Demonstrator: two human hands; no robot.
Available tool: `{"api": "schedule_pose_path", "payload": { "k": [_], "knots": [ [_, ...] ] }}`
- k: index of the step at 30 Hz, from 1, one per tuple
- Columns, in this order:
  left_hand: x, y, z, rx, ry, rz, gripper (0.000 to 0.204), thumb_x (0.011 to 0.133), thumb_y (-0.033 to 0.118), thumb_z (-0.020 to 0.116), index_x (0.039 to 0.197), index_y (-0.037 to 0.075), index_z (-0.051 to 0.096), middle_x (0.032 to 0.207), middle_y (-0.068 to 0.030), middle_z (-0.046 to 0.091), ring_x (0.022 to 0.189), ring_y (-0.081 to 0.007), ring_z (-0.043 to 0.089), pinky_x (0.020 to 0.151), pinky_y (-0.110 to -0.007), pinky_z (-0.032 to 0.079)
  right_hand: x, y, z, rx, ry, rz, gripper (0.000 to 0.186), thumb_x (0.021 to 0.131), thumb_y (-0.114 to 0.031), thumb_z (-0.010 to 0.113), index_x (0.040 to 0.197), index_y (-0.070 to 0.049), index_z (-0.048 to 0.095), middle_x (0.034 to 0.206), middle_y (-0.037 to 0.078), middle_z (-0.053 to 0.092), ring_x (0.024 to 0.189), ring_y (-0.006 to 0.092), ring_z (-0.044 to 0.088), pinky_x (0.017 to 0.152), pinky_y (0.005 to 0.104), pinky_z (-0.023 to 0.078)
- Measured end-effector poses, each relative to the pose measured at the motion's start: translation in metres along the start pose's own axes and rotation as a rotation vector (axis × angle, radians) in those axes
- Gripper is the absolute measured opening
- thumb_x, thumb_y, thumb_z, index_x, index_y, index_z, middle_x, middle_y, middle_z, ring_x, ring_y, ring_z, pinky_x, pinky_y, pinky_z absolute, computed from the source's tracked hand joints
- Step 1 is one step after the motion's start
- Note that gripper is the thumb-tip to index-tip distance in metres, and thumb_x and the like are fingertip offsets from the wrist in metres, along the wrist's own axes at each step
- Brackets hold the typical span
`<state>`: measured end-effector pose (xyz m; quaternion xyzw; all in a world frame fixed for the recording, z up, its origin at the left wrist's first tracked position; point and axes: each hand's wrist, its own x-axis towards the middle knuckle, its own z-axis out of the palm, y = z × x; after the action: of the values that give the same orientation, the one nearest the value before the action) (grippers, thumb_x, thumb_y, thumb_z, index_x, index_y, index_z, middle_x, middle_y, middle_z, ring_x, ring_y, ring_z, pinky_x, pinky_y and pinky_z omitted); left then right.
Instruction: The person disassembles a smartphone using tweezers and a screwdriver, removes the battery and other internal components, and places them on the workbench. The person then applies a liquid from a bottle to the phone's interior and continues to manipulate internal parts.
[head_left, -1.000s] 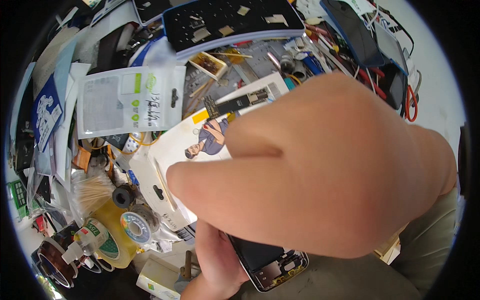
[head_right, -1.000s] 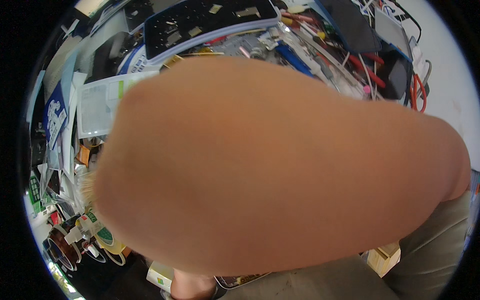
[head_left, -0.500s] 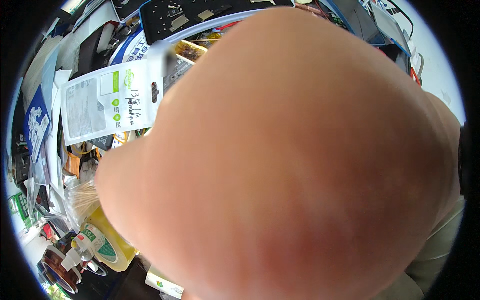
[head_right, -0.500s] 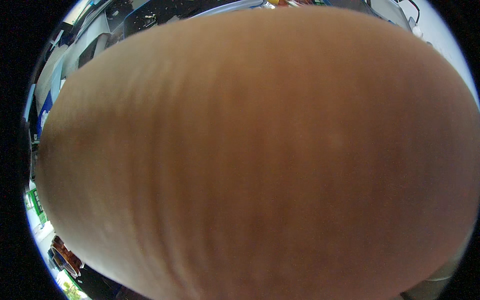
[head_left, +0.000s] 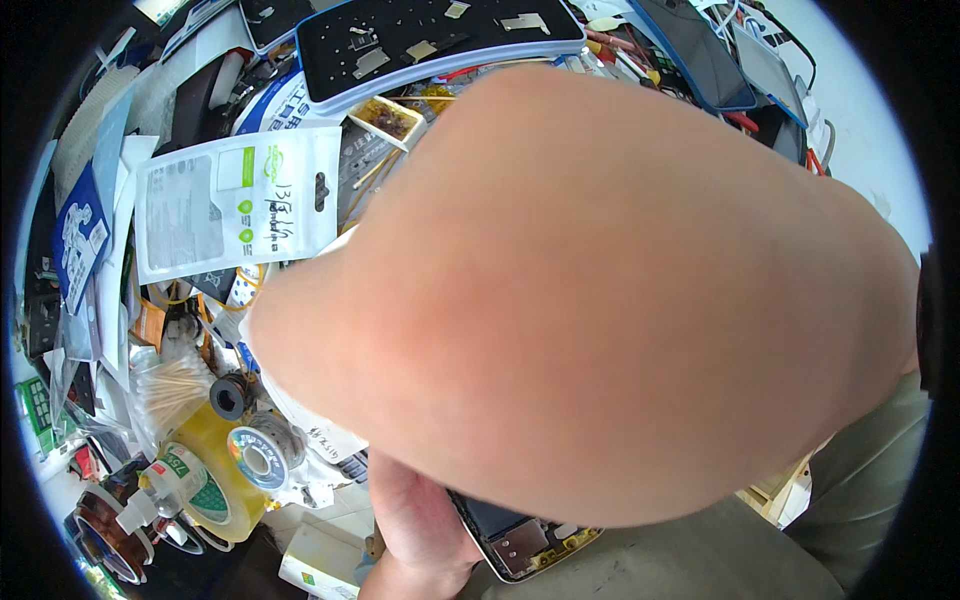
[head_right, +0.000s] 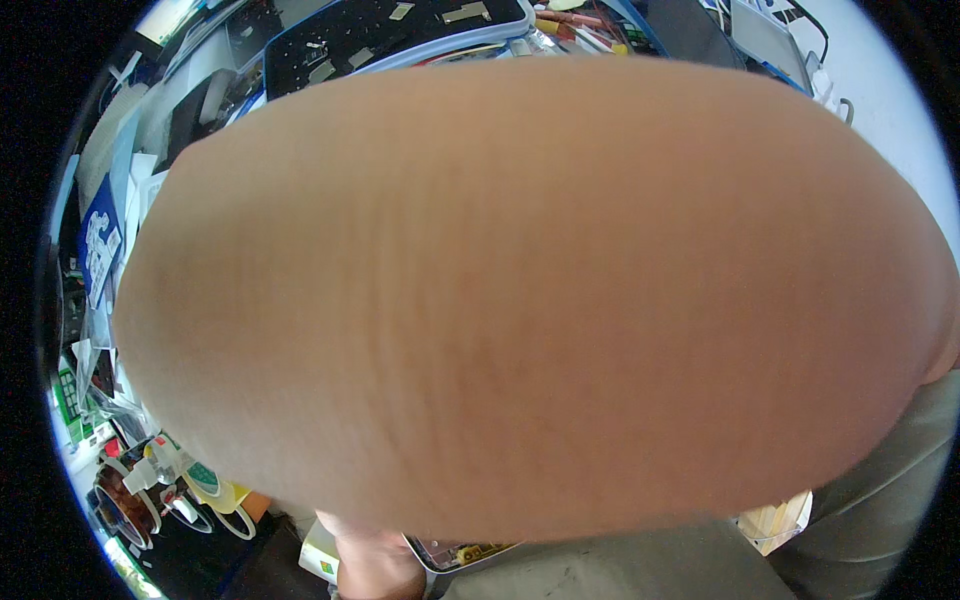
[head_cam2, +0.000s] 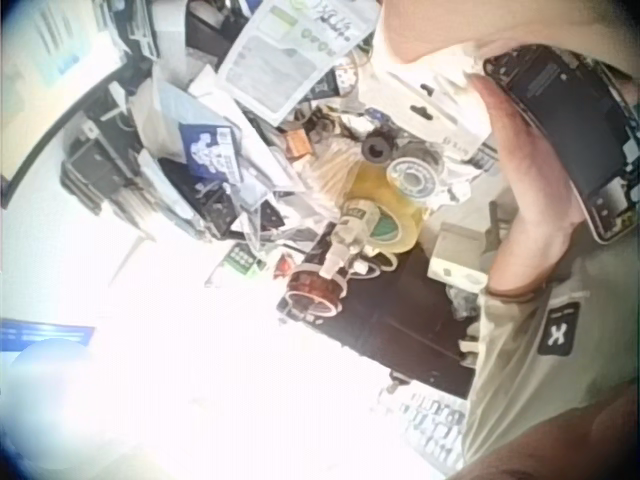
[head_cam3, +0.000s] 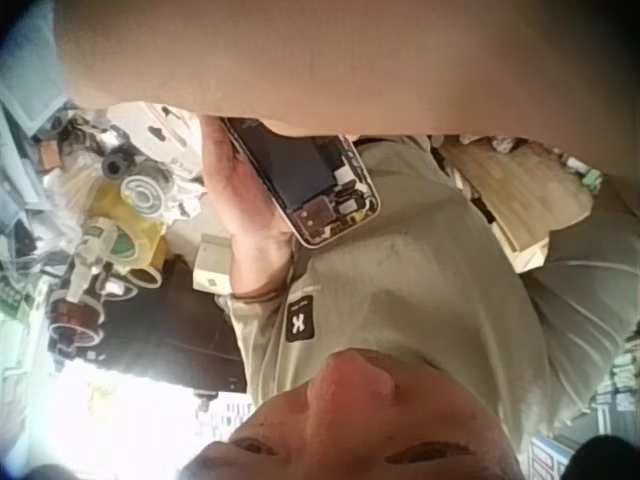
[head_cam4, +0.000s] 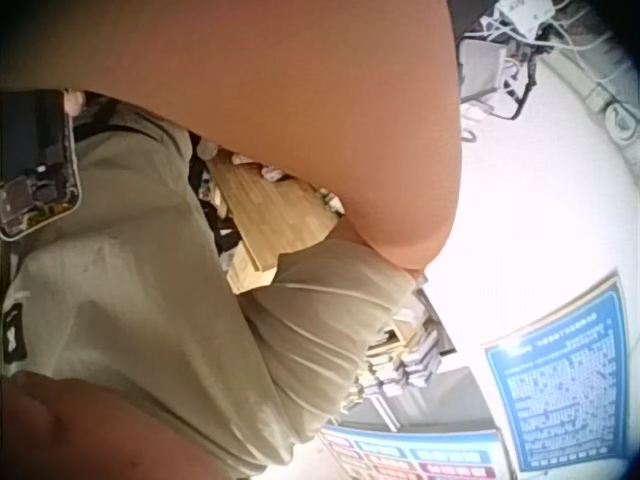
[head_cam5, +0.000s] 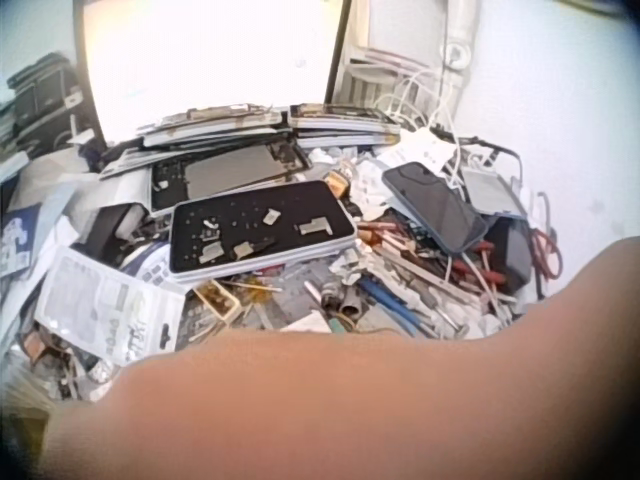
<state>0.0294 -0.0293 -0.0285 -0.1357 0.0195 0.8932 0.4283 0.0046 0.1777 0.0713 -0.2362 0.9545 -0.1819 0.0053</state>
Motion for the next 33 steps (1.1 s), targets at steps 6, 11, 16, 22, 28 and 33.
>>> {"api": "schedule_pose_path", "payload": {
  "k": [6,11,16,22,28,33],
  "knots": [
    [0.006,0.001,0.005,0.007,0.021,-0.046,0.070,0.105,0.051,0.036,0.149,-0.003,0.038,0.138,-0.0220,0.060,0.120,-0.0345,0.066,0.096,-0.050,0.058,0.001,0.000,0.001,0.004,0.007,0.001,0.041,0.069,-0.008,0.077,0.110,-0.007,0.079,0.065,0.003,0.054,0.051,0.0159,0.051,0.044,0.0292,0.040],
    [0.007,0.000,0.006,0.071,-0.015,0.016,0.069,0.106,0.049,0.033,0.147,-0.006,0.039,0.134,-0.0233,0.061,0.116,-0.0348,0.068,0.095,-0.049,0.059,0.001,0.000,0.003,0.009,0.019,-0.003,0.041,0.069,-0.007,0.077,0.111,-0.007,0.078,0.065,0.003,0.054,0.051,0.0164,0.051,0.044,0.0294,0.040],
    [0.007,-0.004,0.008,-0.006,-0.028,0.048,0.069,0.105,0.046,0.032,0.148,-0.007,0.038,0.135,-0.0254,0.061,0.117,-0.0365,0.068,0.094,-0.049,0.060,0.000,0.000,0.004,0.022,0.037,-0.002,0.041,0.070,-0.007,0.076,0.111,-0.007,0.078,0.066,0.003,0.055,0.051,0.0169,0.051,0.044,0.0297,0.040],
    [0.007,0.011,0.007,0.329,0.230,-0.141,0.072,0.104,0.050,0.032,0.149,-0.006,0.037,0.133,-0.0256,0.062,0.114,-0.0354,0.070,0.092,-0.048,0.062,0.000,0.000,0.007,0.034,0.057,0.000,0.041,0.070,-0.007,0.076,0.111,-0.006,0.078,0.066,0.003,0.055,0.051,0.0175,0.051,0.044,0.0299,0.040],
    [0.006,0.011,-0.002,0.346,0.183,-0.155,0.074,0.107,0.056,0.026,0.150,-0.003,0.037,0.132,-0.0226,0.064,0.114,-0.0333,0.069,0.094,-0.045,0.060,0.002,0.000,0.008,0.037,0.069,-0.004,0.041,0.070,-0.006,0.076,0.111,-0.006,0.078,0.066,0.003,0.055,0.051,0.0181,0.051,0.045,0.0302,0.040],
    [0.005,0.010,-0.002,0.213,0.208,-0.160,0.074,0.109,0.060,0.019,0.153,0.002,0.036,0.136,-0.0192,0.062,0.121,-0.0312,0.066,0.099,-0.046,0.057,0.005,-0.001,0.008,0.039,0.084,-0.003,0.041,0.071,-0.006,0.076,0.112,-0.006,0.078,0.067,0.004,0.056,0.051,0.0186,0.051,0.045,0.0304,0.040]
  ]
}}
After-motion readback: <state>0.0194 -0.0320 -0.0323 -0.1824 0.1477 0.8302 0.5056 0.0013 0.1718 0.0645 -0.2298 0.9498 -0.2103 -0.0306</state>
